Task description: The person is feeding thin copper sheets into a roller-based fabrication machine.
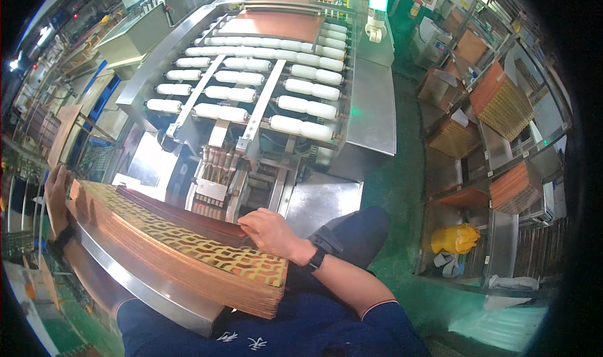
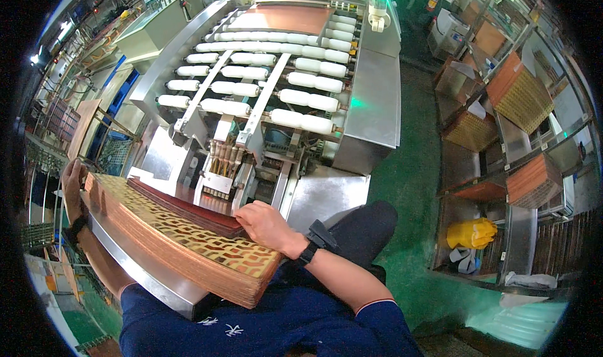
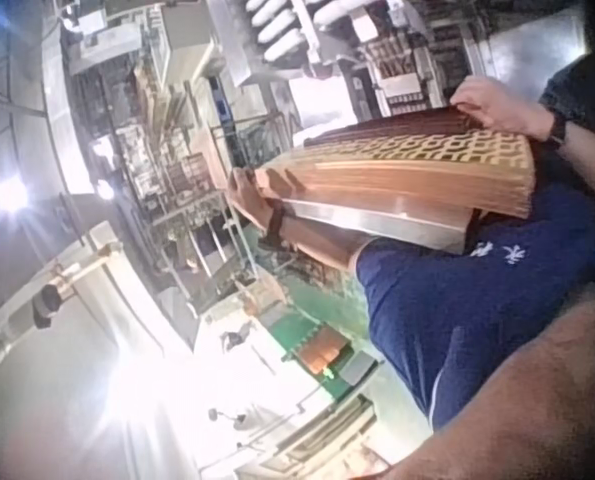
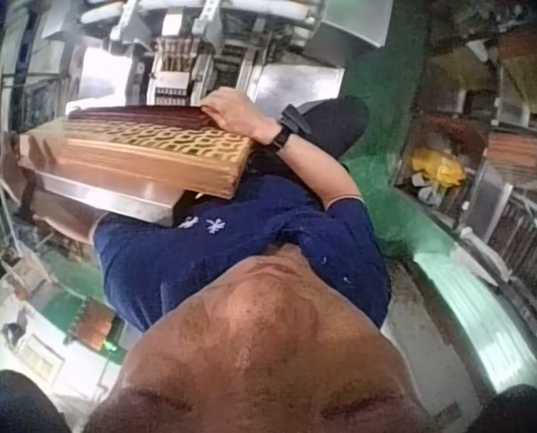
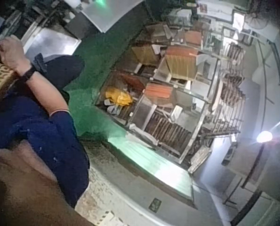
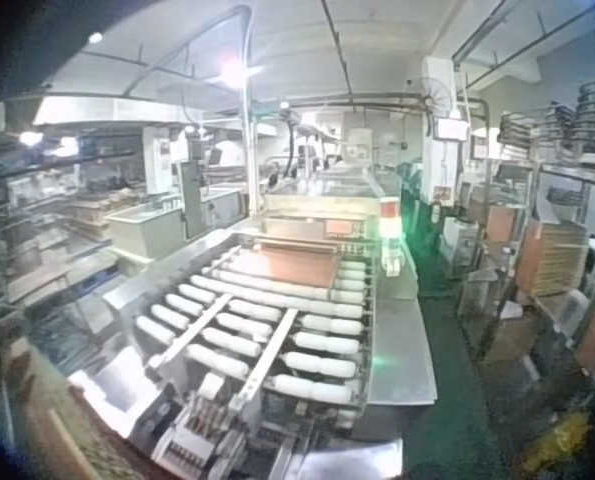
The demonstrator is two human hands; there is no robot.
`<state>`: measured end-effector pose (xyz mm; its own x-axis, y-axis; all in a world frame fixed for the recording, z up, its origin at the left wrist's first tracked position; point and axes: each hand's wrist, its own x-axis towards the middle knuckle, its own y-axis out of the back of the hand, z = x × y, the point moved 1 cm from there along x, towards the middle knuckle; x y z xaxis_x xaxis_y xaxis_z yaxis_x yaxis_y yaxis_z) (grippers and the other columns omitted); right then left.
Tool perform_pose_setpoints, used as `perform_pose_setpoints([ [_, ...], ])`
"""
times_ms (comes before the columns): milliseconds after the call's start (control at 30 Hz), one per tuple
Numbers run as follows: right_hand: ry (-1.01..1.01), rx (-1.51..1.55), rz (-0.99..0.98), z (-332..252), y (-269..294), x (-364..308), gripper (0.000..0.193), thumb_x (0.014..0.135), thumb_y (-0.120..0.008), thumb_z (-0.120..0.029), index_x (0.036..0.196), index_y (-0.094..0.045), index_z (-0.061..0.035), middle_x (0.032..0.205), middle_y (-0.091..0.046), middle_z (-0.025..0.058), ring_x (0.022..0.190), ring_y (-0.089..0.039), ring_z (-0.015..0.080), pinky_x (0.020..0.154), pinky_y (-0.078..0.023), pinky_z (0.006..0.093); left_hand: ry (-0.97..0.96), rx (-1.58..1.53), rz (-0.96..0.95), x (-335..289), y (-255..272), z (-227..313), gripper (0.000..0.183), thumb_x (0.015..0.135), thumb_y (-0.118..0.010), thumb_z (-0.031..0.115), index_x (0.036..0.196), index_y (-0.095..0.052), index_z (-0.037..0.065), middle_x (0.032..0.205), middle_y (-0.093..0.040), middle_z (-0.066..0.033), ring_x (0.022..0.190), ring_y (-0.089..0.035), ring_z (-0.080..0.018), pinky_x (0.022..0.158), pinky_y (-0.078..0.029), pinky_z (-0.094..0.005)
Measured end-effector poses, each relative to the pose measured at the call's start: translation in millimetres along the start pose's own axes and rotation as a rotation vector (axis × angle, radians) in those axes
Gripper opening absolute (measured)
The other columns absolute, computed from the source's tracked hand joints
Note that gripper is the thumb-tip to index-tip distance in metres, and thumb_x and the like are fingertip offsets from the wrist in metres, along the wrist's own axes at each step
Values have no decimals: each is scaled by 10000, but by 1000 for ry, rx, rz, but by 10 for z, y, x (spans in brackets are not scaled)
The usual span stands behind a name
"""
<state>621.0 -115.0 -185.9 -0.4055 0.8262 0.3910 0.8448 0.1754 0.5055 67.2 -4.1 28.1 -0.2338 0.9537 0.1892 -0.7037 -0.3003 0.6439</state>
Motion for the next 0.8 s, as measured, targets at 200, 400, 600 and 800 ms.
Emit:
perform_pose_setpoints([
  [200,13,-2,6,-2,1,-2,155,938,-652,-124,1055,-683,-27,977,-704,120,921,-646,313,849,-521,401,21,-80,90,-17,-20,-14,296,1051,-565,277,1061,-663,-2,884,-567,20,815,-527,-93,778,-444,-253],
  [400,-1,0,18,-14,15,-7,159,929,-662,-116,1053,-692,-21,983,-707,120,919,-649,314,845,-524,398,-1,-38,125,-54,-53,53,275,1046,-566,272,992,-631,10,861,-557,16,788,-513,-101,752,-433,-269],
  [600,-4,2,31,-19,16,-3,156,916,-676,-116,1037,-690,-19,969,-708,125,912,-650,317,839,-524,402,3,-4,52,-69,-59,123,259,1045,-561,261,962,-617,22,861,-555,6,807,-513,-101,751,-432,-273],
  [800,-23,-21,0,-16,27,-2,163,921,-683,-121,1042,-702,-13,995,-724,111,935,-666,310,837,-527,405,11,-54,103,-102,-86,120,249,1049,-559,263,989,-620,30,867,-548,17,813,-514,-101,770,-432,-255],
])
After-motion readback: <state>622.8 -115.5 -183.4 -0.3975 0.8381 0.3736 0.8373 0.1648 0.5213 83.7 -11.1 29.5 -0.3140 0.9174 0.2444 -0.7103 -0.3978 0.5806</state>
